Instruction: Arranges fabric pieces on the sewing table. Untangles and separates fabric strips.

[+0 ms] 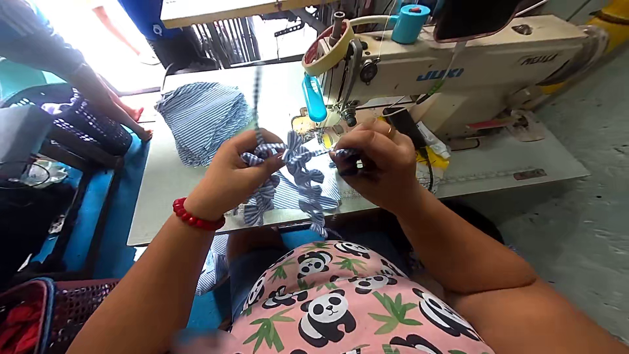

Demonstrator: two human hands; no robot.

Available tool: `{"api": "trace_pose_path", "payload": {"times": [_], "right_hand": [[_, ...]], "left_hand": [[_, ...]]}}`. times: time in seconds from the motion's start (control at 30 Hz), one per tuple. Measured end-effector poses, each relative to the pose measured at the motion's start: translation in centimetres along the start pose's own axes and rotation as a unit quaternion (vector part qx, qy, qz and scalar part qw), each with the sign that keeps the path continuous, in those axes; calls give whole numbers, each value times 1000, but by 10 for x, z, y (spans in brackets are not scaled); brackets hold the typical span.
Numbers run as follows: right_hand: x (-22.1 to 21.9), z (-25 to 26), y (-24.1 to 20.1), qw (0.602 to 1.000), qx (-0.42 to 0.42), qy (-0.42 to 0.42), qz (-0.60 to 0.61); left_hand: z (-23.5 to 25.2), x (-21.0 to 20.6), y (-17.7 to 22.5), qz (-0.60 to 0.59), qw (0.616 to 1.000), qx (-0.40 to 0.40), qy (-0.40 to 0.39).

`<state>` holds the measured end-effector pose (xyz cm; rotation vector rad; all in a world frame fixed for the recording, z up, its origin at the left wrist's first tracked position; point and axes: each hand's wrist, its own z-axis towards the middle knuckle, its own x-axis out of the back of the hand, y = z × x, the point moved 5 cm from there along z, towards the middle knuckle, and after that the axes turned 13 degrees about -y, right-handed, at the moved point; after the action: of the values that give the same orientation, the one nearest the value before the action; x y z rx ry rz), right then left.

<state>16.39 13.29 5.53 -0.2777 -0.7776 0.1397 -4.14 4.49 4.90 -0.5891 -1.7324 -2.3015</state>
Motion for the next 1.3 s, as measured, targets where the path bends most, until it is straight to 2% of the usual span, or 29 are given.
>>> {"api": "trace_pose_path", "payload": {"times": [0.07,0.2,0.3,0.4,0.47,0.6,0.77,0.83,1.03,1.2,1.3], "right_hand": [[-1,-1,4,998,-17,-19,50],[-8,-9,1,997,7,-42,64],[-8,-13,-9,998,46,-47,25],[-14,-19,-15,996,69,-53,1],[-18,-21,-10,997,50,-51,0],[-14,-18,9,997,-30,2,64],[-13,-8,14,948,-90,13,306],[-12,-5,17,940,-107,14,324],[-23,8,17,935,-108,17,336],[-19,15,14,923,-136,25,359],[-13,11,18,916,-146,32,372]], "left_hand": [[-1,-2,2,-37,999,-26,-12],[-2,-9,-3,-89,995,18,-49],[1,-7,-5,-157,986,54,-14],[1,-2,-7,-248,968,32,15],[0,1,-8,-279,959,19,39],[0,7,-15,-164,977,23,135],[1,-13,-17,-177,982,34,59],[-3,-23,-11,-197,978,56,32],[2,-43,-11,-255,964,38,-67],[4,-41,-13,-253,965,49,-35],[1,-33,-13,-219,974,59,15]]}}
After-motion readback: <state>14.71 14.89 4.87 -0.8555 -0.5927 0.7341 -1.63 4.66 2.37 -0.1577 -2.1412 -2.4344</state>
